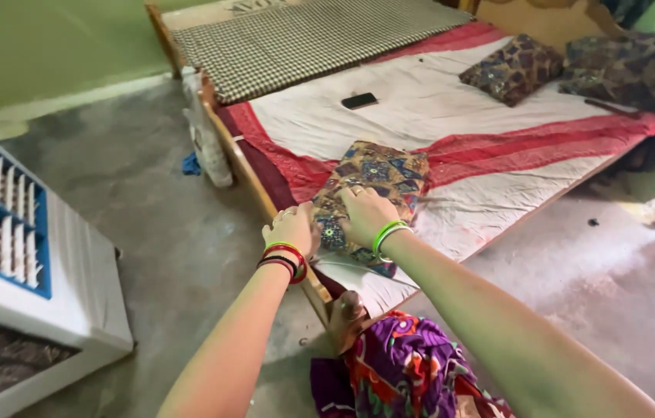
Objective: The person folds a pair of jeans and an orange cloth on a bed, then carries the cloth and a comb to a cooler. They return to the bed to fold a patterned pillowcase and place it at the head of the bed.
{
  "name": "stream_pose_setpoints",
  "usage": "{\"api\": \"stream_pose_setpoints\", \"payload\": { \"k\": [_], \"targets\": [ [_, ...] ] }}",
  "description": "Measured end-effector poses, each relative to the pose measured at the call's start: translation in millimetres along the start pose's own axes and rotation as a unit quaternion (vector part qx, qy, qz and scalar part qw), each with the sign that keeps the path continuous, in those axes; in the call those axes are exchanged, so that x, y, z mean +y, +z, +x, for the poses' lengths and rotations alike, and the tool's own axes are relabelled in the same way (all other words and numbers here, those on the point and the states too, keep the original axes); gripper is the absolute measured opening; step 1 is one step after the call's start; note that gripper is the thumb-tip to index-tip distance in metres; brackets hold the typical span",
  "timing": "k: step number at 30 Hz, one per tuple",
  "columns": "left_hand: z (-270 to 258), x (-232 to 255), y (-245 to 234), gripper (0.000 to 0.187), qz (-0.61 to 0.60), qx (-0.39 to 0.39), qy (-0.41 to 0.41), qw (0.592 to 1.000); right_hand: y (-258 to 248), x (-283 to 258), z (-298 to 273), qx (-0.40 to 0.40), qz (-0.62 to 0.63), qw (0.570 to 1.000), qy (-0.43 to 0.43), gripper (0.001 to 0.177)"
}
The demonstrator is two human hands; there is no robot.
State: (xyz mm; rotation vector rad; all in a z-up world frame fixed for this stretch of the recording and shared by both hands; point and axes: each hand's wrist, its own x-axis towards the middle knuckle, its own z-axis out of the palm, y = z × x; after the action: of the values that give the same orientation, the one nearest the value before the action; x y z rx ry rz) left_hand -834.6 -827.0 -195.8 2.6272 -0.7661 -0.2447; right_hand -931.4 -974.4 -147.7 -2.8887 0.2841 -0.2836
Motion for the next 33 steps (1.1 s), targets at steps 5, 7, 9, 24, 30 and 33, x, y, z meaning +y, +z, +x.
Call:
{"api": "stream_pose_setpoints", "payload": {
  "k": [5,7,9,24,30,33],
  "targets": [
    [16,26,33,0.062,-0.006,-0.002,0.021,1.0,6,55,3,-0.016,0.008,0.999,0.042,0.055],
    [14,44,34,0.064,-0.004,-0.005,0.023,1.0,10,80,6,-0.02,0.012,0.998,0.053,0.055],
    [14,65,31,0.063,0.027,-0.034,0.011,0.999,11,104,12,-0.028,-0.032,0.997,0.062,0.046],
    [-3,234,123,0.06,-0.006,-0.04,-0.159,0.987,-46,255,-35,-0.073,0.067,0.991,-0.093,0.056],
    [38,289,200,0.071,-0.009,0.041,-0.056,0.998,-87,330,-67,-0.09,0.05,0.99,-0.095,0.053],
    [39,340,191,0.067,-0.036,0.002,-0.099,0.994,-92,372,-65,-0.07,0.04,0.993,-0.082,0.051]
  ]
}}
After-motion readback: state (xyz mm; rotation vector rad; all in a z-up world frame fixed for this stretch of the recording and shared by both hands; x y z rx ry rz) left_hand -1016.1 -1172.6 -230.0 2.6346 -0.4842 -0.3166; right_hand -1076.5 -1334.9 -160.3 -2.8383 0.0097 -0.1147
